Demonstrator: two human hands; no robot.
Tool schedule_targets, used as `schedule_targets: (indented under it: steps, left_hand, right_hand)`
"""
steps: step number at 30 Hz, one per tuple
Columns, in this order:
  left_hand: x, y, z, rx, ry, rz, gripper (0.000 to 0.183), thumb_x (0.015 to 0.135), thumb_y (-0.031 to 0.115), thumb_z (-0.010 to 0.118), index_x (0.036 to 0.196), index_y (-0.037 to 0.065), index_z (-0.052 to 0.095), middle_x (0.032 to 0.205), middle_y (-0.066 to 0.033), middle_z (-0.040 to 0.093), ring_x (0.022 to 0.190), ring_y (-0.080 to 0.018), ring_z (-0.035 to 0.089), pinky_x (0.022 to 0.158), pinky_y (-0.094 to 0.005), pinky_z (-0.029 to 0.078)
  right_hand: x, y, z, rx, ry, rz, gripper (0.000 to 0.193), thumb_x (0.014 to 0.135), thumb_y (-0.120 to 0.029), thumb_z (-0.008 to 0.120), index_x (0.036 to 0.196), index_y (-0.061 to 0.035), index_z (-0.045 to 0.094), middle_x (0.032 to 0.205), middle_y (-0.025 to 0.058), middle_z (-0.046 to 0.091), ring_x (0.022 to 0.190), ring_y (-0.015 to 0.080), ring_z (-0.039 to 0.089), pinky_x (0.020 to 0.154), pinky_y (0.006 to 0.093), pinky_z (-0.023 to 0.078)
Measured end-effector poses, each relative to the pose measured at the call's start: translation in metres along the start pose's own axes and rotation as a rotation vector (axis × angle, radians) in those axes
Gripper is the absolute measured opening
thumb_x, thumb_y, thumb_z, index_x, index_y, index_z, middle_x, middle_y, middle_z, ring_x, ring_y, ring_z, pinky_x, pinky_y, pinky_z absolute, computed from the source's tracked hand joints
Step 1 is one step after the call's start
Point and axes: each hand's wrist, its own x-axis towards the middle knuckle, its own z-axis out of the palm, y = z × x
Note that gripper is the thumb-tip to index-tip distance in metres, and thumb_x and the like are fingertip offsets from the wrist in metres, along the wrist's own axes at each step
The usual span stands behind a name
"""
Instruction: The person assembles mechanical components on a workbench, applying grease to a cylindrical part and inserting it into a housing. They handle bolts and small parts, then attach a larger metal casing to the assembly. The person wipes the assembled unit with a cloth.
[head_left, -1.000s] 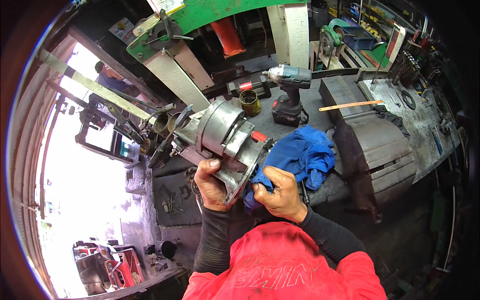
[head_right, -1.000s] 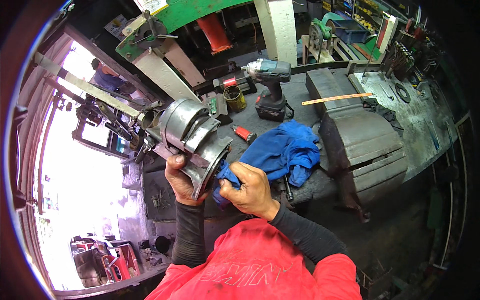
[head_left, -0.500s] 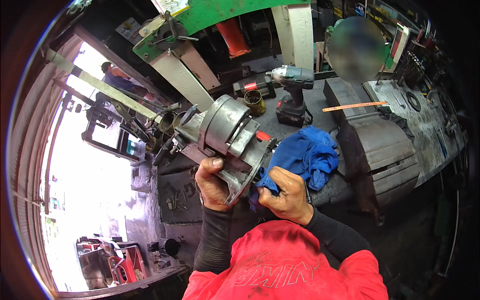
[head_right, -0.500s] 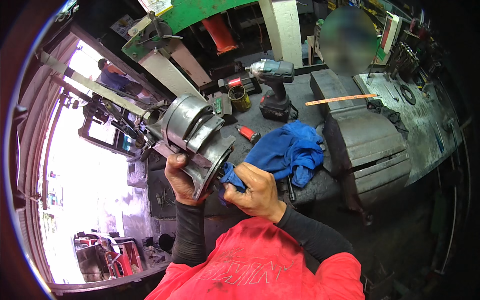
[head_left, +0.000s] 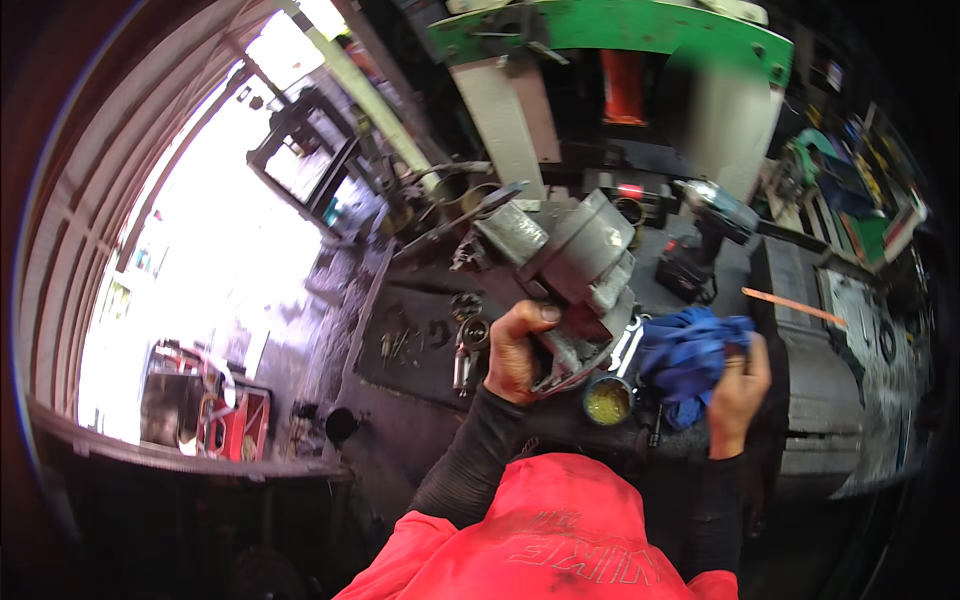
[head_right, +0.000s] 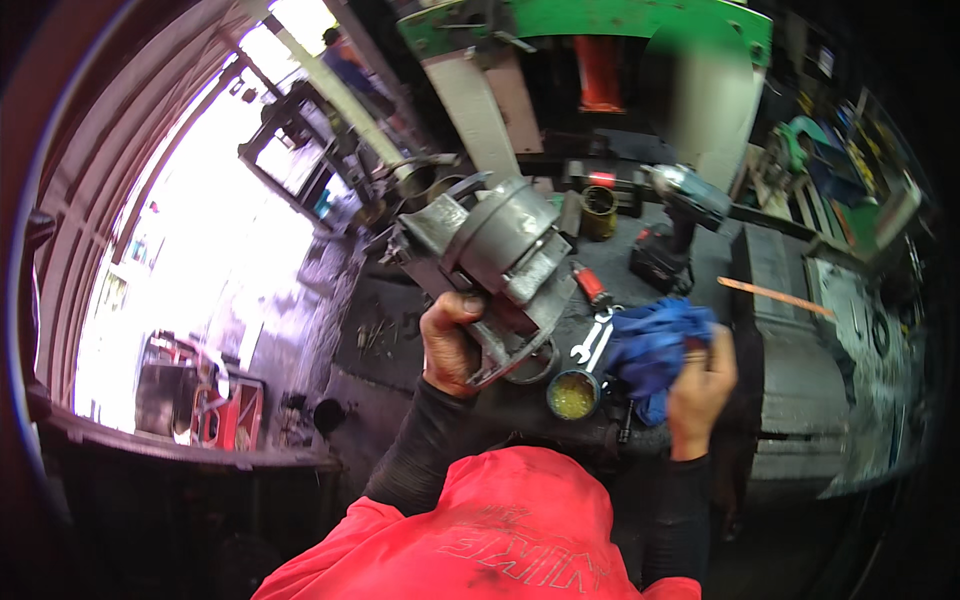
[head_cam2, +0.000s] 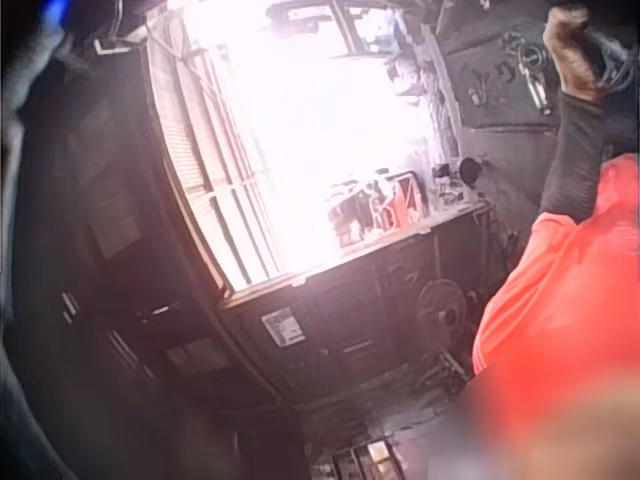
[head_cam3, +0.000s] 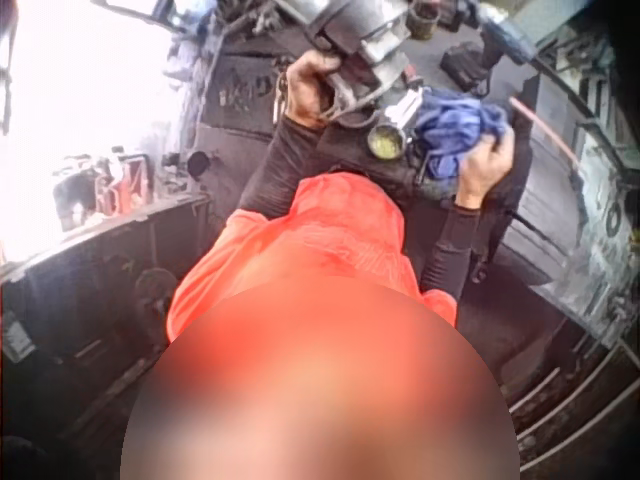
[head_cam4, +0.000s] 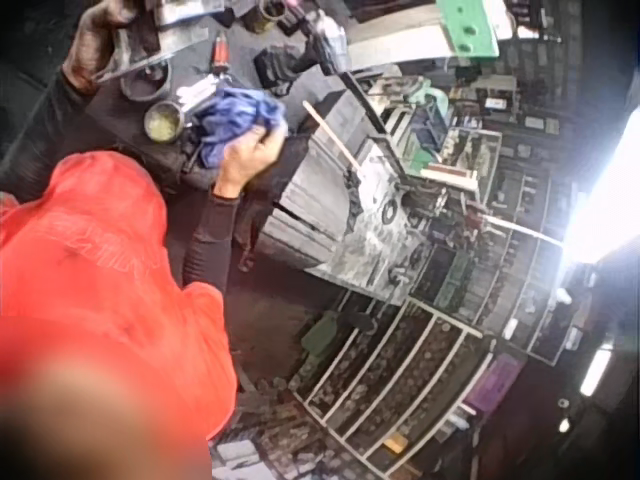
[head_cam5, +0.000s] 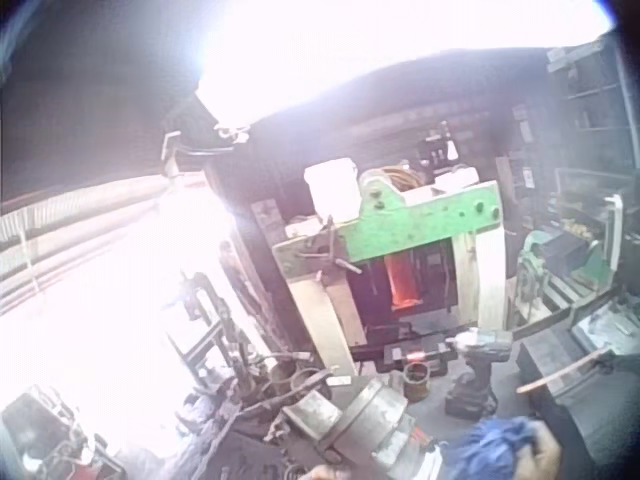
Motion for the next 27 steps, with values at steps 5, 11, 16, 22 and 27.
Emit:
schedule_targets:
  steps: [5, 11, 16, 22, 27]
  left_hand:
    - [-0.045, -0.001, -0.030, -0.028, 0.145, 0.196, 0.037, 0.084, 0.016, 0.064, 0.113, -0.006, 0.073, 0.097, -0.0172, 0.078, 0.080, -0.0298, 0.077, 0.077, -0.0412, 0.066]
    - [-0.123, 0.022, -0.106, -0.106, 0.422, 0.328, 0.041, 0.077, 0.022, 0.066, 0.109, -0.004, 0.072, 0.104, -0.0190, 0.077, 0.085, -0.0346, 0.076, 0.085, -0.0479, 0.065]
    - [-0.171, 0.069, -0.175, -0.091, 0.421, 0.582, 0.086, 0.082, 0.040, 0.070, 0.154, -0.001, 0.047, 0.142, -0.0267, 0.063, 0.120, -0.0554, 0.066, 0.083, -0.0656, 0.065]
    - [-0.224, 0.150, -0.244, -0.162, 0.499, 0.636, 0.078, 0.081, 0.033, 0.070, 0.150, 0.000, 0.052, 0.136, -0.0259, 0.066, 0.117, -0.0546, 0.068, 0.080, -0.0657, 0.066]
    - [-0.252, 0.211, -0.295, -0.090, 0.467, 0.635, 0.081, 0.081, 0.038, 0.072, 0.153, 0.007, 0.054, 0.146, -0.0235, 0.062, 0.129, -0.0562, 0.060, 0.083, -0.0654, 0.061]
  right_hand:
    - [0.051, 0.071, -0.011, -0.106, 0.219, 0.233, 0.036, 0.113, -0.030, 0.060, 0.102, 0.0022, 0.072, 0.080, 0.0062, 0.066, 0.078, 0.0167, 0.060, 0.074, 0.0330, 0.049]
    - [0.050, 0.104, 0.008, -0.868, -0.036, -0.037, 0.057, 0.092, -0.014, 0.081, 0.143, -0.0042, 0.059, 0.134, 0.0211, 0.065, 0.127, 0.0423, 0.061, 0.105, 0.0484, 0.050]
    - [0.039, 0.009, 0.052, -0.558, -0.019, -0.080, 0.051, 0.094, -0.009, 0.079, 0.142, -0.0034, 0.063, 0.133, 0.0187, 0.066, 0.115, 0.0328, 0.066, 0.098, 0.0421, 0.053]
    - [-0.097, -0.085, 0.246, 0.000, -0.724, -0.222, 0.017, 0.091, -0.001, 0.076, 0.107, -0.0047, 0.077, 0.093, 0.0120, 0.072, 0.086, 0.0309, 0.071, 0.079, 0.0398, 0.056]
    - [-0.188, -0.044, 0.404, -0.050, -1.009, -0.120, 0.013, 0.094, -0.008, 0.071, 0.104, -0.0026, 0.076, 0.098, 0.0155, 0.072, 0.092, 0.0369, 0.071, 0.080, 0.0441, 0.057]
